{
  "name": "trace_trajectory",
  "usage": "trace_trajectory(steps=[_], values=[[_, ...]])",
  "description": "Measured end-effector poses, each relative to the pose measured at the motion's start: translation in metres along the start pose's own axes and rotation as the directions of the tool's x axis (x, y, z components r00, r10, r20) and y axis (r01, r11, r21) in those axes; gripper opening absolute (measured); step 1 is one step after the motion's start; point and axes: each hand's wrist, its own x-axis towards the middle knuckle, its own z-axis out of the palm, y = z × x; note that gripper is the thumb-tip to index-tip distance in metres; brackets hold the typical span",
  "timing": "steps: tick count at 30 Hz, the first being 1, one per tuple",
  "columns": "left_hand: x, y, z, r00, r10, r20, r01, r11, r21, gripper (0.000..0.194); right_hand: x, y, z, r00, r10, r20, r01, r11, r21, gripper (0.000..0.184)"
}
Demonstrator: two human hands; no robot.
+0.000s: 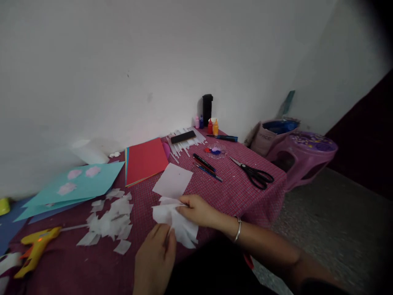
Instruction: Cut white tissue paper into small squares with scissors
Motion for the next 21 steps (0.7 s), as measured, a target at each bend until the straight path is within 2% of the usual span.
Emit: trace_trajectory(steps=[2,3,5,8,10,13,16,18,21], values=[[0.006,-0.005,-0.004,0.991,-0.111,0.075,0.121,0.983,-0.140,0.027,-0.002,-0.003,0.002,1.000,-0.027,0.003,0.027,1.000,0.010,0.021],[0.011,-0.005,-0.008,0.986,-0.130,0.109,0.151,0.964,-0.219,0.034,-0.003,-0.007,0.001,0.998,-0.067,0.014,0.067,0.998,-0.005,0.021],[0.020,-0.003,-0.016,0.984,-0.100,0.150,0.150,0.917,-0.369,0.044,-0.004,-0.016,-0.001,0.984,-0.174,0.046,0.176,0.983,-0.044,0.020],[0.033,0.003,-0.030,0.985,-0.064,0.159,0.134,0.865,-0.484,0.031,-0.002,-0.030,-0.006,0.954,-0.288,0.082,0.294,0.954,-0.066,0.020],[0.037,0.004,-0.037,0.987,-0.071,0.142,0.132,0.859,-0.494,0.028,0.001,-0.035,-0.009,0.953,-0.296,0.064,0.300,0.952,-0.063,0.020],[0.035,-0.001,-0.044,0.998,-0.036,0.046,0.052,0.919,-0.391,0.034,0.003,-0.032,-0.013,0.971,-0.238,-0.001,0.238,0.970,-0.045,0.025],[0.027,-0.006,-0.045,0.996,0.010,-0.088,-0.021,0.992,-0.124,0.032,0.001,-0.022,-0.013,0.985,-0.166,-0.044,0.166,0.986,-0.004,0.024],[0.022,-0.005,-0.040,0.989,0.042,-0.139,-0.035,0.998,0.051,0.030,-0.001,-0.018,-0.011,0.988,-0.149,-0.039,0.149,0.989,0.004,0.019],[0.014,0.004,-0.027,0.979,0.118,-0.166,-0.070,0.961,0.269,0.029,-0.003,-0.018,-0.007,0.988,-0.151,-0.032,0.150,0.988,-0.018,0.007]])
